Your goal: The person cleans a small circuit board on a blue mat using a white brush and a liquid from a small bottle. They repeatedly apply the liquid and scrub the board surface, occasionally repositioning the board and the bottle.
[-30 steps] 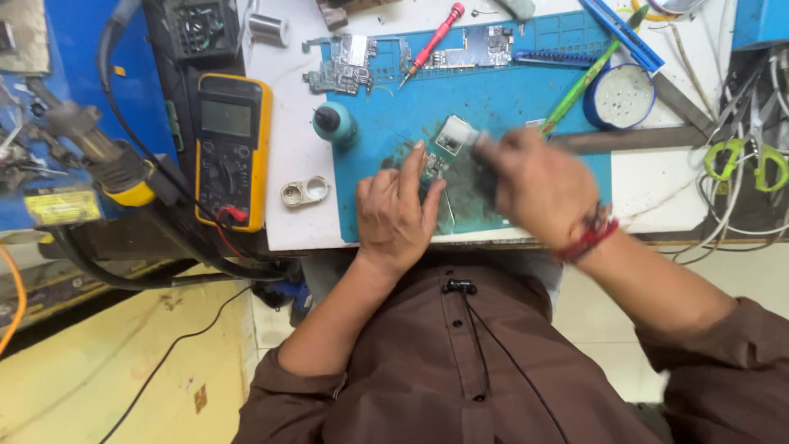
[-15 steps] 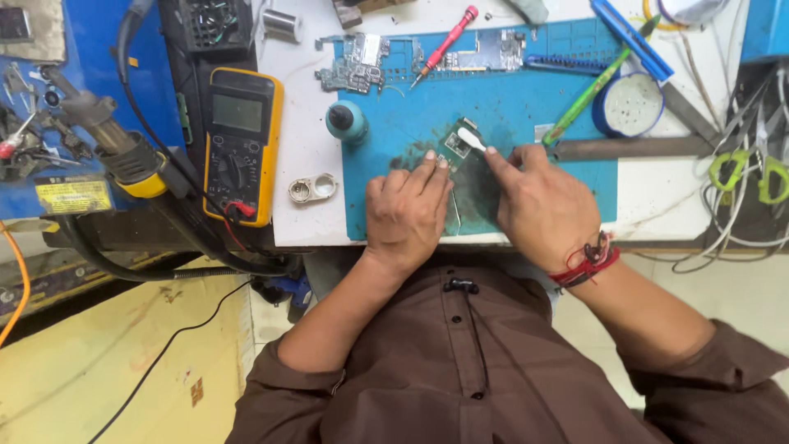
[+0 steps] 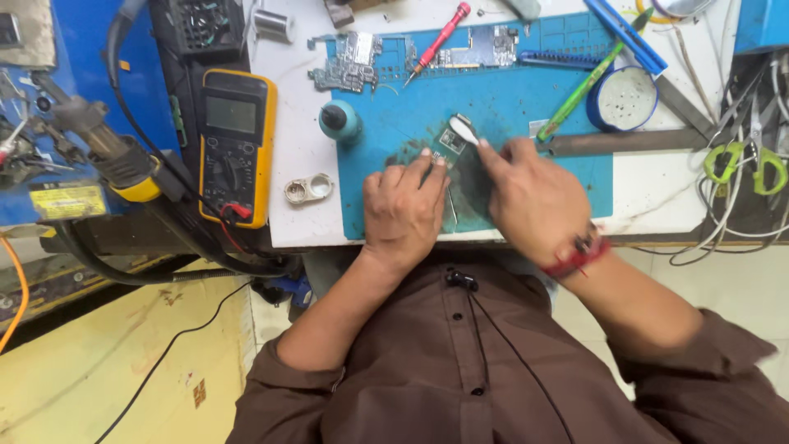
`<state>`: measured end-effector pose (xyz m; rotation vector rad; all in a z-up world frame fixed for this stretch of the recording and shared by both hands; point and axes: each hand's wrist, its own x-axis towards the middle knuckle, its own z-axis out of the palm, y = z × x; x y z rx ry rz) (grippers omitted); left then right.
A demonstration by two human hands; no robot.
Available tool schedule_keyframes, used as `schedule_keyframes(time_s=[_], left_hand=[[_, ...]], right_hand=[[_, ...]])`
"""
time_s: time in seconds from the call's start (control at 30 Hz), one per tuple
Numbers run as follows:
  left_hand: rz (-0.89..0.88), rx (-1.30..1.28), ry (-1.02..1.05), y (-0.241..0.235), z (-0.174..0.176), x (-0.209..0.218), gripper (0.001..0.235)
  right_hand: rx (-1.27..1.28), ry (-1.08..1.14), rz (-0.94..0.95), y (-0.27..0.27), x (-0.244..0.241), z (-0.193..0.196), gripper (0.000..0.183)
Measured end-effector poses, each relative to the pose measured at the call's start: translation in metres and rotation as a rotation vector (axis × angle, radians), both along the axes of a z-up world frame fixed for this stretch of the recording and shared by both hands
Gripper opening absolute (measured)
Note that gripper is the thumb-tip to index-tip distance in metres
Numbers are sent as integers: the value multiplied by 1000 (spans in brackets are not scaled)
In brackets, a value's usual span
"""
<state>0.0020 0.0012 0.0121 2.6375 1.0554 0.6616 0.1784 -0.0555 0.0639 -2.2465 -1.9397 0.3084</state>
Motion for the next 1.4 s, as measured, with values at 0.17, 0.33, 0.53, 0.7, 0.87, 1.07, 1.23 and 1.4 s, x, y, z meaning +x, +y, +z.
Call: schedule_keyframes(time_s=[0.17,0.33,0.53,0.7,0.87,1.07,1.23,1.4], left_hand=[[1,-21,-17,-4,0,1,27],[-1,-21,-22,3,3,0,29],[7,-15,-6,0,-1,1,29],[-4,-37,-52,-7,-3,1,26],[-46,-35,-61,5,4,-9,26],[-73,-88,-11,11,12,-24,37],[-135,-86,-38,8,11,-3,38],[-118,-85,-40,10,0,4,29]], right_hand=[[45,-9,19,1,-2,3,42],[-48,-32,15,10,-1,3,51],[-56,-20,36,7,-1,5,49],[72,78,-3,21,-10,3,44],[365,332,-138,7,5,-2,29],[118,418,-277,-45,15,-12,26],[147,401,-229,-53,-1,-7,28],[78,338,-215,-42,-9,-8,28]])
